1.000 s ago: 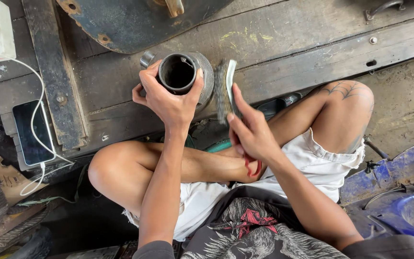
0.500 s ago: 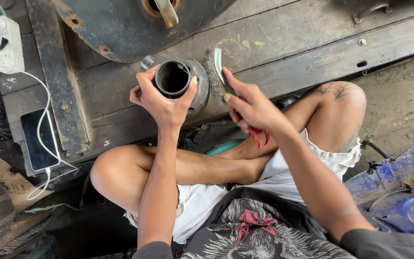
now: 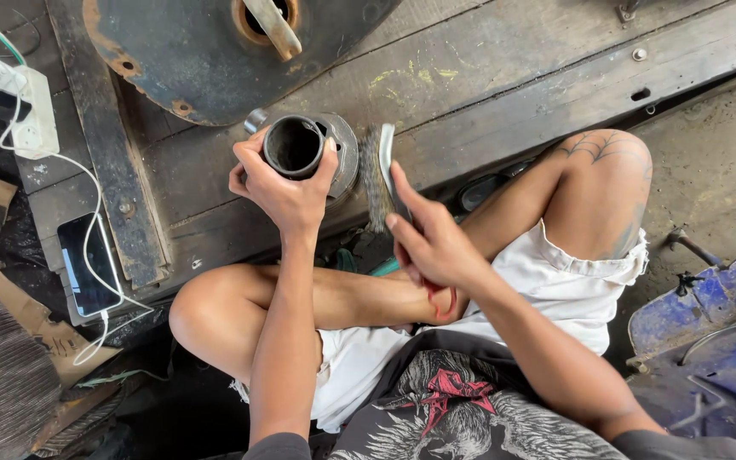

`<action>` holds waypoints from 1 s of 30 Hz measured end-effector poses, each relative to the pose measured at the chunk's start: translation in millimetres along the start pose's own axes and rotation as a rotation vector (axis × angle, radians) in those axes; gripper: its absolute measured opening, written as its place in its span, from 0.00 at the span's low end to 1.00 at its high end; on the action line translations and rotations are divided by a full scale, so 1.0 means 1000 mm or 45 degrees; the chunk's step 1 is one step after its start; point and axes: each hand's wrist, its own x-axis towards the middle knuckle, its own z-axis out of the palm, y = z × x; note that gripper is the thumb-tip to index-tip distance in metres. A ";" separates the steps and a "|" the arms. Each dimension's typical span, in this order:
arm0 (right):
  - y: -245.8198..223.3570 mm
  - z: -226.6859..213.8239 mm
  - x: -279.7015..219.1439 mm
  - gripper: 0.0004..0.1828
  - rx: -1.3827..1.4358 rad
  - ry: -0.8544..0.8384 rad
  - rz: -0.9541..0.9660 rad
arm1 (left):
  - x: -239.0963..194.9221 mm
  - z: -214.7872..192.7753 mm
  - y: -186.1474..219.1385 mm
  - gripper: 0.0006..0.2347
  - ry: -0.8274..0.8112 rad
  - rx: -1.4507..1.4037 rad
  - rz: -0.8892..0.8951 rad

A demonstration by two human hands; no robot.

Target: Cleaning a motorcycle engine cylinder using a wire brush

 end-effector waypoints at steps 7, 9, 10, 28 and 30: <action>0.012 0.035 -0.028 0.38 0.110 0.084 0.047 | 0.002 0.001 0.005 0.25 0.041 -0.014 -0.015; 0.002 0.038 -0.019 0.37 0.047 0.187 0.056 | 0.006 -0.003 0.008 0.24 0.035 -0.082 -0.020; 0.003 0.033 -0.012 0.37 0.042 0.177 0.060 | 0.006 -0.003 0.008 0.24 0.042 -0.078 -0.029; -0.009 0.003 0.030 0.35 -0.145 0.132 0.109 | 0.005 -0.001 0.004 0.25 -0.004 -0.093 -0.038; 0.006 0.014 0.005 0.37 -0.189 0.160 -0.005 | 0.005 0.001 0.002 0.26 -0.007 -0.056 -0.016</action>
